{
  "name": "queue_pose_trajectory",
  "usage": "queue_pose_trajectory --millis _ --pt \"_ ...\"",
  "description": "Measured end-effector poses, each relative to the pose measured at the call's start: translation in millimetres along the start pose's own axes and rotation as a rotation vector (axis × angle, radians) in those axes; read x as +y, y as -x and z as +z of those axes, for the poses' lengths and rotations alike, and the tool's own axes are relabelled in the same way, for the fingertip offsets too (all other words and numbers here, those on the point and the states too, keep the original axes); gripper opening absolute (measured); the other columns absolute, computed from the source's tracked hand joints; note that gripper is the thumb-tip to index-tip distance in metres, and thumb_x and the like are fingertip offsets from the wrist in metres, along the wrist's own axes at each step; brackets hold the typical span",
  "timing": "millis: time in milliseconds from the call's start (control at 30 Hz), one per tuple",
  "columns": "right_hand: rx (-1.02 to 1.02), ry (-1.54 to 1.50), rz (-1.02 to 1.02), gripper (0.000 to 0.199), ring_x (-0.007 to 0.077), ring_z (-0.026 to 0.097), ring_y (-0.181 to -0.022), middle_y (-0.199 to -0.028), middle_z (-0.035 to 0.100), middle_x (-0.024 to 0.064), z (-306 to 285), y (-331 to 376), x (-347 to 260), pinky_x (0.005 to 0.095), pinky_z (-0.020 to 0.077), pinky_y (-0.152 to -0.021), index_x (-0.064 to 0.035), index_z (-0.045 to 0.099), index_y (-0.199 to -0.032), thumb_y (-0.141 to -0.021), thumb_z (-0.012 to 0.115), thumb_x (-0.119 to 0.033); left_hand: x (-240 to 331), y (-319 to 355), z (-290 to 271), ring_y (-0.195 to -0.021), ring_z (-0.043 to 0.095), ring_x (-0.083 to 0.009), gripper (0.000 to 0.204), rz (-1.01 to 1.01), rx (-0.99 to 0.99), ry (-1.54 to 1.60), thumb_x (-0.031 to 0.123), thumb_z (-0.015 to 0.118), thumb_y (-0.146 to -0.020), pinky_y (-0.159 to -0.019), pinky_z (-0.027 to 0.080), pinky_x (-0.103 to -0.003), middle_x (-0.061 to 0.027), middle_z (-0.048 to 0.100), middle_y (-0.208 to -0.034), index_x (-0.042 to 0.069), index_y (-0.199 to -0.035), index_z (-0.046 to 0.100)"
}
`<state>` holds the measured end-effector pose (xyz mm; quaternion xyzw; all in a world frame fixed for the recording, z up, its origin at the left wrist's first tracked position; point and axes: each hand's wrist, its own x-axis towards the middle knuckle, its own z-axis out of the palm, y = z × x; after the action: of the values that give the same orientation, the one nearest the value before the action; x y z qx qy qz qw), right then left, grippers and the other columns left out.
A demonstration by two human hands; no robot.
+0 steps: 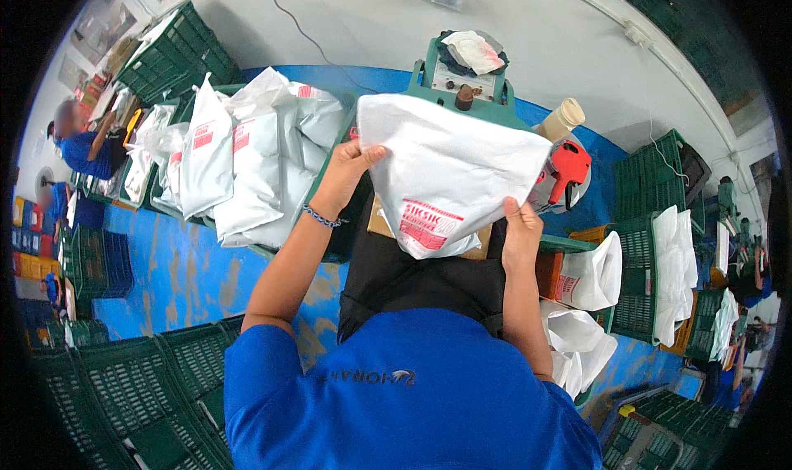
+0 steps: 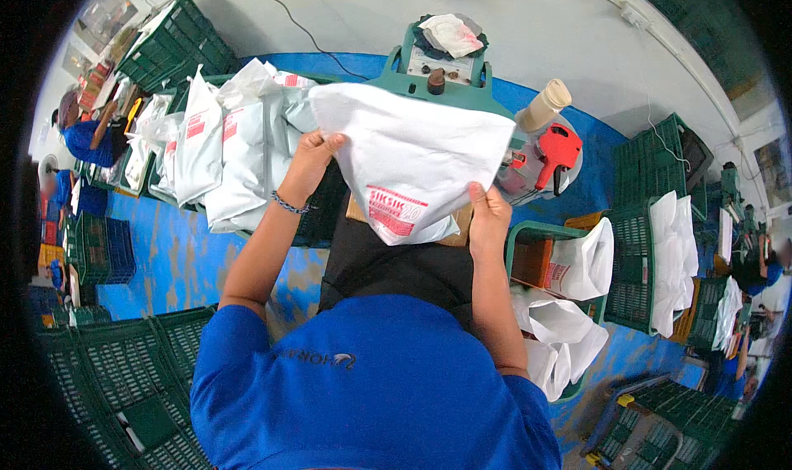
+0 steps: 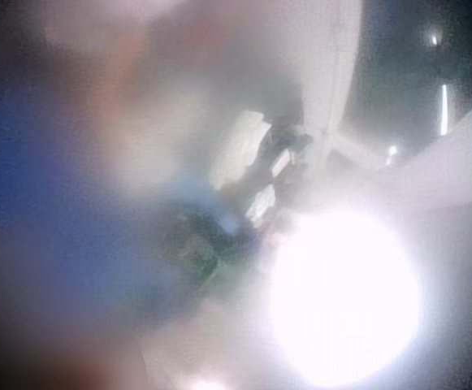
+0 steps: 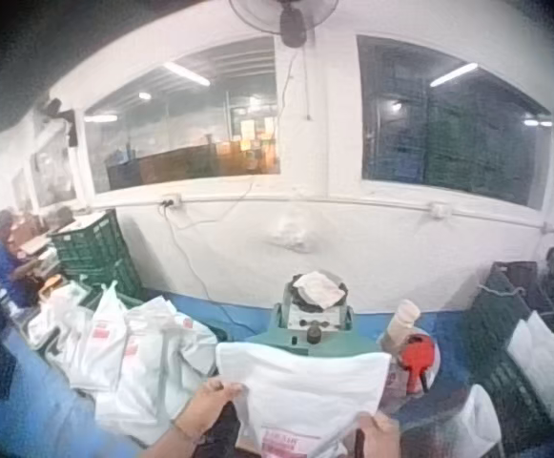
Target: The person repeatedly places white pouches into a heat-sealing machine, presses the lever to seal them, and then places the sealed pouches into a green basket. The process is repeated continuously throughout the clip.
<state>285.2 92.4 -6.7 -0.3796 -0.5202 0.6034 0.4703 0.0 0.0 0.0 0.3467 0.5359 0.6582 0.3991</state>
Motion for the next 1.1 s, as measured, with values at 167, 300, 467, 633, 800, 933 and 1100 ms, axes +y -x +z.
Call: queue_pose_trajectory --millis 167,300,467,633,800,933,1100 --pt "0.083 0.079 -0.161 0.025 0.008 0.053 -0.079 -0.088 0.064 0.0026 2.2 -34.6 -47.8 0.0226 0.0425 -0.075 0.0045 0.065 -0.1 -0.093 0.058 -0.018 51.5 4.6 21.1 -0.065 0.048 -0.0086 0.026 0.251 0.212 -0.456 0.023 0.058 -0.092 -0.06 0.039 -0.024 -0.0008 0.057 -0.068 -0.002 -0.093 0.067" --pt "0.097 0.123 -0.366 0.028 0.0078 0.056 -0.087 -0.098 0.067 0.0061 -21.5 -34.5 -83.5 0.0217 0.0437 -0.079 0.0022 0.064 -0.109 -0.094 0.057 -0.021 58.2 27.2 51.5 -0.054 0.047 -0.0162 0.022 0.784 0.406 -0.578 0.016 0.062 -0.09 -0.054 0.04 -0.026 -0.0125 0.054 -0.063 -0.006 -0.093 0.064" --pt "0.208 0.259 -0.147 0.024 0.0091 0.051 -0.079 -0.086 0.062 0.0012 -14.7 -52.9 -4.2 0.0264 0.0431 -0.074 0.0012 0.063 -0.098 -0.096 0.054 -0.021 -4.4 2.2 43.7 -0.049 0.045 -0.0233 0.013 0.637 0.371 -0.675 0.012 0.064 -0.087 -0.05 0.04 -0.028 -0.0176 0.051 -0.061 -0.001 -0.084 0.062" --pt "0.229 0.494 -0.029 0.027 0.0123 0.055 -0.073 -0.082 0.065 0.0104 -10.4 -45.9 110.2 0.0298 0.0457 -0.069 0.0039 0.06 -0.098 -0.096 0.051 -0.021 -117.0 -5.7 31.9 -0.048 0.043 -0.0111 0.021 0.156 0.404 -0.634 0.017 0.06 -0.09 -0.045 0.038 -0.03 -0.0128 0.049 -0.053 -0.003 -0.083 0.06" --pt "0.184 0.503 0.038 0.03 0.0117 0.058 -0.081 -0.088 0.067 0.0112 -1.5 -39.3 145.2 0.0286 0.0467 -0.075 0.0043 0.06 -0.106 -0.096 0.049 -0.021 -142.5 6.2 21.5 -0.05 0.04 -0.0049 0.025 0.072 0.494 -0.498 0.019 0.06 -0.089 -0.044 0.036 -0.027 0.0009 0.046 -0.052 -0.004 -0.083 0.062" --pt "0.2 0.284 0.083 0.031 0.008 0.054 -0.085 -0.096 0.066 0.0053 -27.6 -39.3 127.1 0.0248 0.045 -0.078 0.0041 0.06 -0.11 -0.095 0.052 -0.022 -110.0 12.3 23.4 -0.069 0.048 -0.0036 0.021 -0.129 0.308 -0.316 0.016 0.057 -0.093 -0.06 0.041 -0.022 0.0034 0.06 -0.076 -0.003 -0.093 0.067" --pt "-0.004 -0.04 0.104 0.025 0.0068 0.054 -0.082 -0.093 0.064 0.0021 -50.5 -47.2 77.9 0.0212 0.0426 -0.075 0.0039 0.062 -0.106 -0.092 0.059 -0.016 -53.3 -7.3 27.8 -0.081 0.062 -0.0089 0.022 -0.288 0.083 0.192 0.014 0.061 -0.09 -0.072 0.049 -0.022 -0.0041 0.067 -0.095 -0.003 -0.105 0.064"
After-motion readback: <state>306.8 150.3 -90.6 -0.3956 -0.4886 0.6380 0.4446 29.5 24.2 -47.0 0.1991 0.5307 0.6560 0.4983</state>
